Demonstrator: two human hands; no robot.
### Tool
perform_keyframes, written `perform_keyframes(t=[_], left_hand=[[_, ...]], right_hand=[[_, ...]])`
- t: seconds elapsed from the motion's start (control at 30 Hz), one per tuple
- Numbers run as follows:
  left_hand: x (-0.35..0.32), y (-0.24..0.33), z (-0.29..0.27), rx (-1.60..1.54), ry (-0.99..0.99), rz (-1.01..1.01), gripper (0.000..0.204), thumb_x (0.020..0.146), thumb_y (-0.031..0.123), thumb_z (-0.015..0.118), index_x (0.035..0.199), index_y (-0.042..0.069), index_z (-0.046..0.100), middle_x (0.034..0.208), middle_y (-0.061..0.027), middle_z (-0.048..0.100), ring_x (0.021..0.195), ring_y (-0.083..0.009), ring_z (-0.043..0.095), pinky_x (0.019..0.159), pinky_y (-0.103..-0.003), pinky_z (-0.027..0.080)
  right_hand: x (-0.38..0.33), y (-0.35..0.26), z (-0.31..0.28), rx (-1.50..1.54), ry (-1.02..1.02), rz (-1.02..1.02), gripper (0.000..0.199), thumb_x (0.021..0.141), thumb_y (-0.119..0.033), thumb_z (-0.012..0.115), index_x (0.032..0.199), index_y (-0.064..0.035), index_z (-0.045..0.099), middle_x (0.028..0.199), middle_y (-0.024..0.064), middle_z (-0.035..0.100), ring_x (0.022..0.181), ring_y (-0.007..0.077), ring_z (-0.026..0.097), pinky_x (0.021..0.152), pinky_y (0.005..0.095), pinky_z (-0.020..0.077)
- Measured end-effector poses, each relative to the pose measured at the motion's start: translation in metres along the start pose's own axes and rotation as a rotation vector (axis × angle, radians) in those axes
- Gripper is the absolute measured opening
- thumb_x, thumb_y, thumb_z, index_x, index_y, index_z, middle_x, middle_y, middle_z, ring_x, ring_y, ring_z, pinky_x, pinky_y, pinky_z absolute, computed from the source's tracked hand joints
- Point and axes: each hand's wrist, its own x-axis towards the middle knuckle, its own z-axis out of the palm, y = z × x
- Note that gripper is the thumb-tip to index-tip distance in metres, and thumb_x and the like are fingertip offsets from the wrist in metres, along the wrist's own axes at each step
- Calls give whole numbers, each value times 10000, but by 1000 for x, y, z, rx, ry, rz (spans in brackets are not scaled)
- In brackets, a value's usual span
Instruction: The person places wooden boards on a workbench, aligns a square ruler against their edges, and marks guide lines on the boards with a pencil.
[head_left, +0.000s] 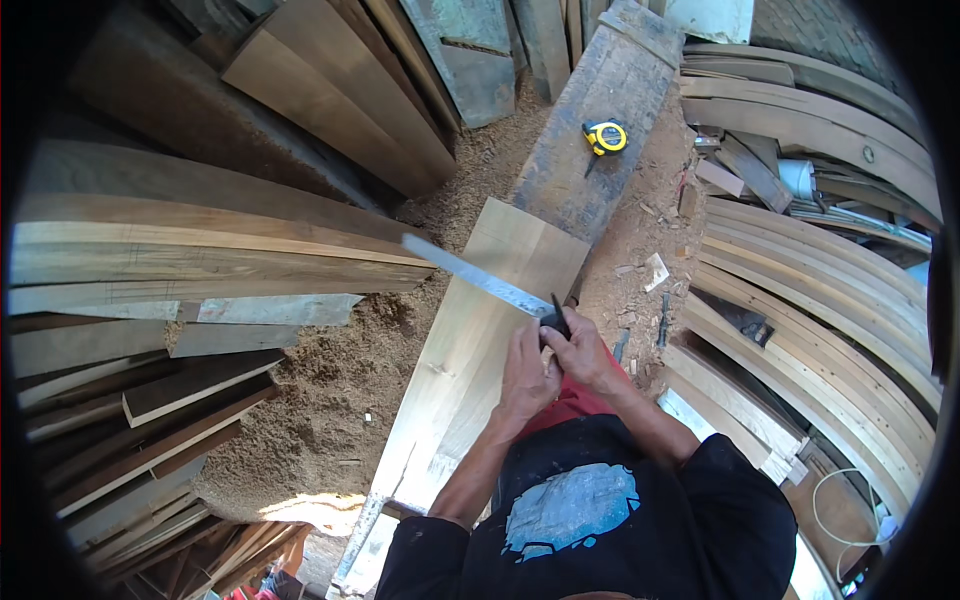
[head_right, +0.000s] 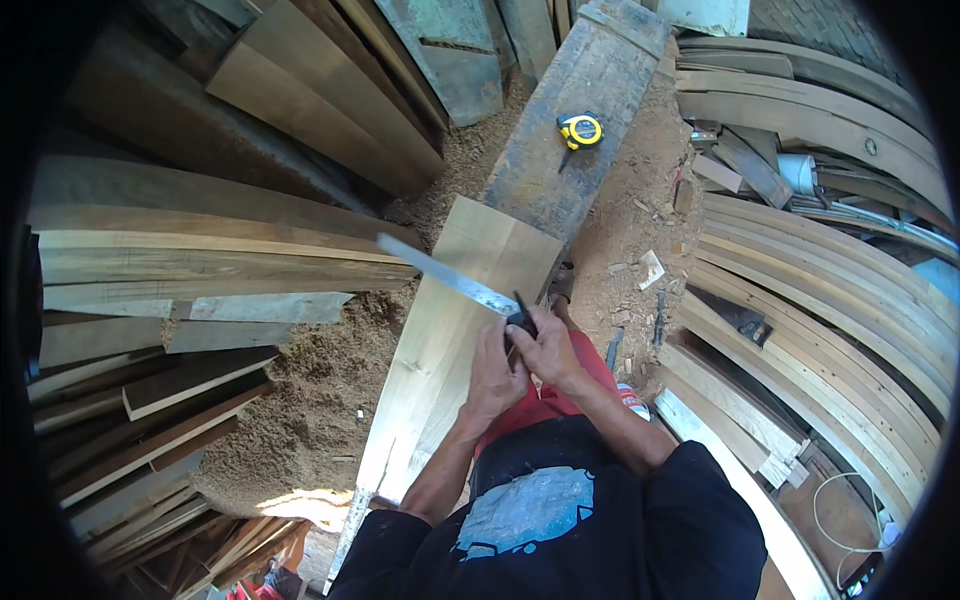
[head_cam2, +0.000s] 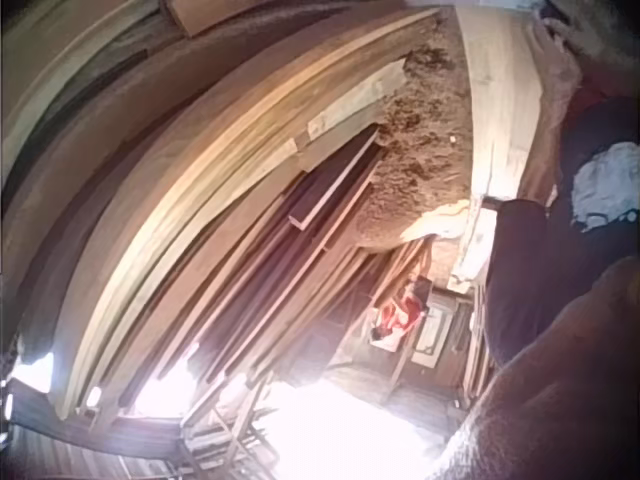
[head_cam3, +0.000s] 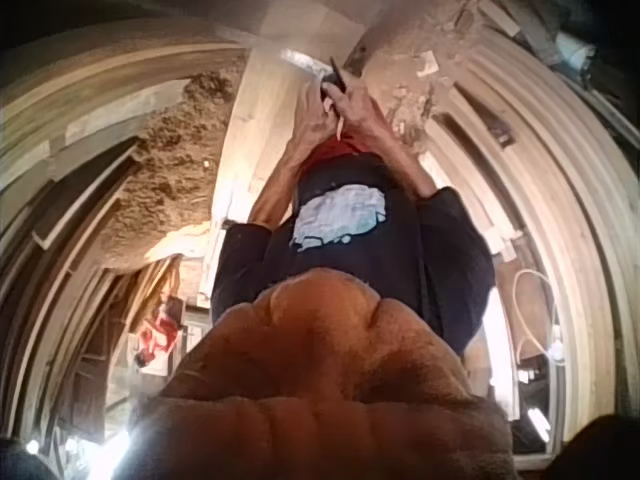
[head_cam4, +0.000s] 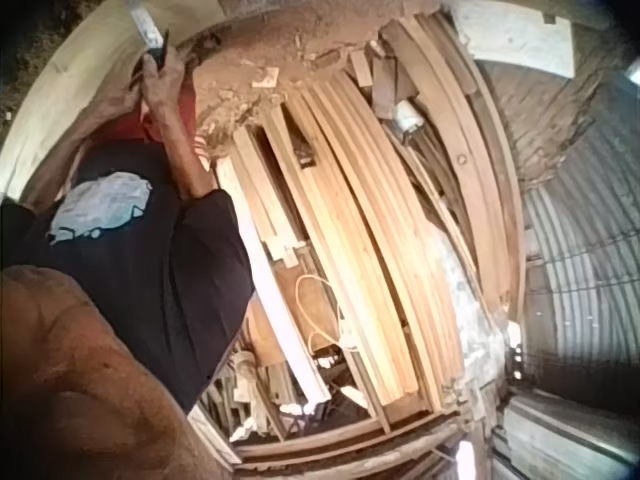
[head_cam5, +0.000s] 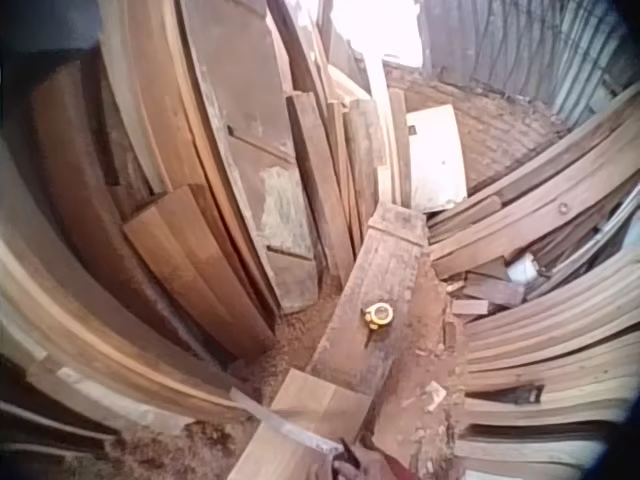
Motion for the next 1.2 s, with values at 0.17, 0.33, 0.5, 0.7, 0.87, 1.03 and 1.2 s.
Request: perform_keyframes(t=[0.17, 0.33, 0.5, 0.7, 0.87, 1.03, 1.2], left_hand=[[10, 20, 14, 234, -124, 29, 962, 773, 296, 861, 1569, 14, 402, 1576, -347, 367, 1427, -526, 388, 1106, -653, 334], [45, 14, 23, 426, -238, -23, 1097, 737, 405, 883, 1627, 48, 351, 1683, -399, 195, 1567, -588, 182, 1203, -746, 173], [58, -17, 40, 496, -122, 72, 1025, 751, 420, 861, 1614, 100, 409, 1687, -386, 210, 1584, -580, 150, 1237, -731, 115], [57, -26, 46, 480, -24, 128, 884, 759, 438, 836, 1569, 241, 539, 1680, -376, 264, 1584, -569, 178, 1251, -701, 127], [59, -22, 49, 470, -6, 121, 910, 752, 447, 840, 1589, 284, 522, 1684, -379, 253, 1585, -567, 175, 1250, -699, 129], [59, -21, 47, 478, -16, 109, 889, 800, 471, 792, 1616, 297, 486, 1690, -368, 248, 1586, -562, 179, 1258, -692, 122], [58, -23, 49, 495, -17, 104, 892, 784, 486, 801, 1603, 293, 503, 1690, -368, 249, 1584, -564, 180, 1258, -692, 122]], right_hand=[[3, 33, -49, 41, 15, 243, 176, 1001, -107, 678, 1138, -1, 705, 952, 17, 678, 883, 111, 616, 811, 303, 526], [24, 34, -61, 90, 54, 254, 171, 998, -107, 689, 1116, 17, 694, 946, 9, 658, 879, 91, 582, 801, 287, 500], [36, 71, -58, 128, 43, 236, 152, 1009, -92, 686, 1117, 15, 688, 956, 0, 669, 879, 75, 595, 797, 279, 509], [38, 51, -54, 297, 51, 222, 144, 1031, -73, 673, 1147, 12, 682, 988, -5, 684, 883, 64, 608, 793, 258, 513], [40, 56, -58, 319, 56, 234, 149, 1031, -56, 671, 1154, 27, 675, 995, -2, 689, 888, 54, 619, 795, 254, 522], [42, 47, -59, 308, 45, 220, 139, 1029, -46, 667, 1146, 29, 678, 989, -6, 683, 878, 54, 620, 793, 251, 524], [42, 49, -59, 313, 31, 214, 141, 1026, -47, 665, 1145, 26, 681, 977, -17, 671, 865, 48, 602, 777, 248, 515]])
